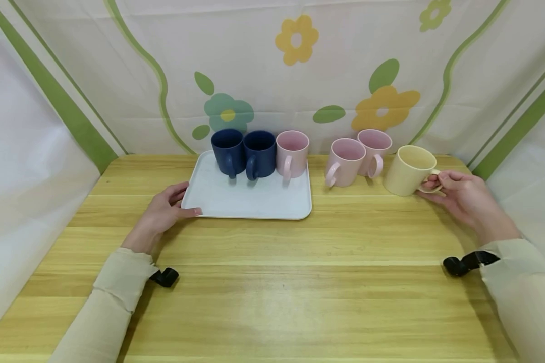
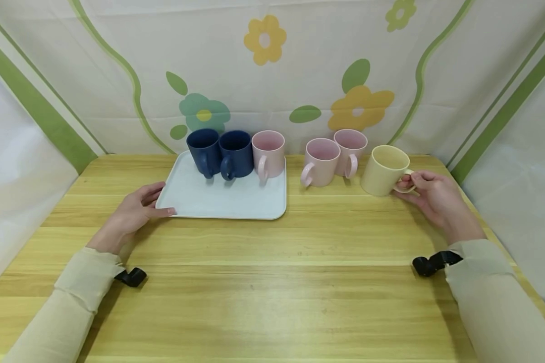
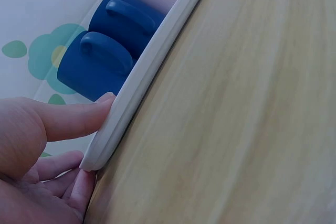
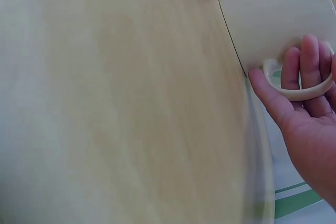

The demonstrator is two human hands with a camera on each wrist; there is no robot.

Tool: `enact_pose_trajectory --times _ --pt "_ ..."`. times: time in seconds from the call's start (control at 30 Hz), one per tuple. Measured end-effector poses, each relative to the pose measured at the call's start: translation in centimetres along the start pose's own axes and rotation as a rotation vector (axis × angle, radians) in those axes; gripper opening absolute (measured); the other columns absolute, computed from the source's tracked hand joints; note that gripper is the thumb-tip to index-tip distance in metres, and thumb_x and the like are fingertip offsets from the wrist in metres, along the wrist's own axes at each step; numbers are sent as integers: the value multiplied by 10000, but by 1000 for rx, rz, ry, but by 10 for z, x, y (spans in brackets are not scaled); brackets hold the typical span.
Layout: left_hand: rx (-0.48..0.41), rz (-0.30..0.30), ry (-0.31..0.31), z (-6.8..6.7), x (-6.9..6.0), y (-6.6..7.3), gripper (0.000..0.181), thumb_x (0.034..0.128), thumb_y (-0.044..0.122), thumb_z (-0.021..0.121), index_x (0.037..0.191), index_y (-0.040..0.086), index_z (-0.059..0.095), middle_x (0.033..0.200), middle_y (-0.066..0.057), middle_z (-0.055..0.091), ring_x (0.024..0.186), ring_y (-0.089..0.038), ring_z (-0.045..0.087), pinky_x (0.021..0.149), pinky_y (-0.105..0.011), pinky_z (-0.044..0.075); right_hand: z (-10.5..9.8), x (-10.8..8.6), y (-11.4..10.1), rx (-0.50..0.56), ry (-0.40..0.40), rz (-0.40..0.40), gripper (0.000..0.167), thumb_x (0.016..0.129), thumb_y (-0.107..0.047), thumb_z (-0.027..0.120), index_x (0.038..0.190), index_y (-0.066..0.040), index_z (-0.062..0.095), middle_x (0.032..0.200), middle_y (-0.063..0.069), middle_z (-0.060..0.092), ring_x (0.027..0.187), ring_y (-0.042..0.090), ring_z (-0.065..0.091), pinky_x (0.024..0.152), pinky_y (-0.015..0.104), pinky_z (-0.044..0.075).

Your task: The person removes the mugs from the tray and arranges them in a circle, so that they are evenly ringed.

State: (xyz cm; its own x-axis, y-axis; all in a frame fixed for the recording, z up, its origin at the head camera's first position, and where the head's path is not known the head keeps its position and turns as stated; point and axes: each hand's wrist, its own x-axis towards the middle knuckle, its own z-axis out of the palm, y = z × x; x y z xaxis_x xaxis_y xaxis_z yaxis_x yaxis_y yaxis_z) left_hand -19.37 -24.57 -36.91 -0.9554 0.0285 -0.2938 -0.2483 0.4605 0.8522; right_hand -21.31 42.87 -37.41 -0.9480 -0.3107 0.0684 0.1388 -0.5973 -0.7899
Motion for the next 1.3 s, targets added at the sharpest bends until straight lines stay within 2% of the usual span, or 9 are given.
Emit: enact_pose_trajectory --times 0.27,0.57,0.93,1.2,1.3 --pt "-7 5 1 1 -1 0 1000 948 128 809 1717 116 170 1753 -195 256 1600 -382 305 1313 -524 290 6 7 -4 -82 126 31 358 1116 12 393 1057 148 719 977 208 738 965 293 737 890 436 662" --pt "-25 -2 -5 1 0 0 1007 950 121 806 1720 127 157 1753 -191 254 1593 -379 319 1307 -524 302 7 12 -7 -40 148 70 380 1117 24 376 1050 131 734 976 214 759 958 302 754 864 432 666" --pt "-26 -4 -4 0 2 -2 1006 950 122 807 1720 127 160 1755 -190 251 1599 -381 308 1311 -524 294 9 15 -7 -66 187 99 361 1113 7 411 1040 116 747 972 194 760 957 288 750 851 423 667" --pt "-21 -7 -3 0 0 0 1002 952 128 805 1720 127 161 1756 -192 246 1604 -382 299 1314 -522 288 13 19 -6 -82 265 86 316 1098 4 463 1028 94 757 953 170 756 939 280 747 822 426 671" --pt "-22 -12 1 0 -1 1 1007 947 140 815 1719 133 170 1753 -185 260 1595 -375 316 1311 -519 297 15 21 -6 -123 295 78 285 1090 -16 503 1019 59 769 935 154 765 923 254 753 807 406 673"
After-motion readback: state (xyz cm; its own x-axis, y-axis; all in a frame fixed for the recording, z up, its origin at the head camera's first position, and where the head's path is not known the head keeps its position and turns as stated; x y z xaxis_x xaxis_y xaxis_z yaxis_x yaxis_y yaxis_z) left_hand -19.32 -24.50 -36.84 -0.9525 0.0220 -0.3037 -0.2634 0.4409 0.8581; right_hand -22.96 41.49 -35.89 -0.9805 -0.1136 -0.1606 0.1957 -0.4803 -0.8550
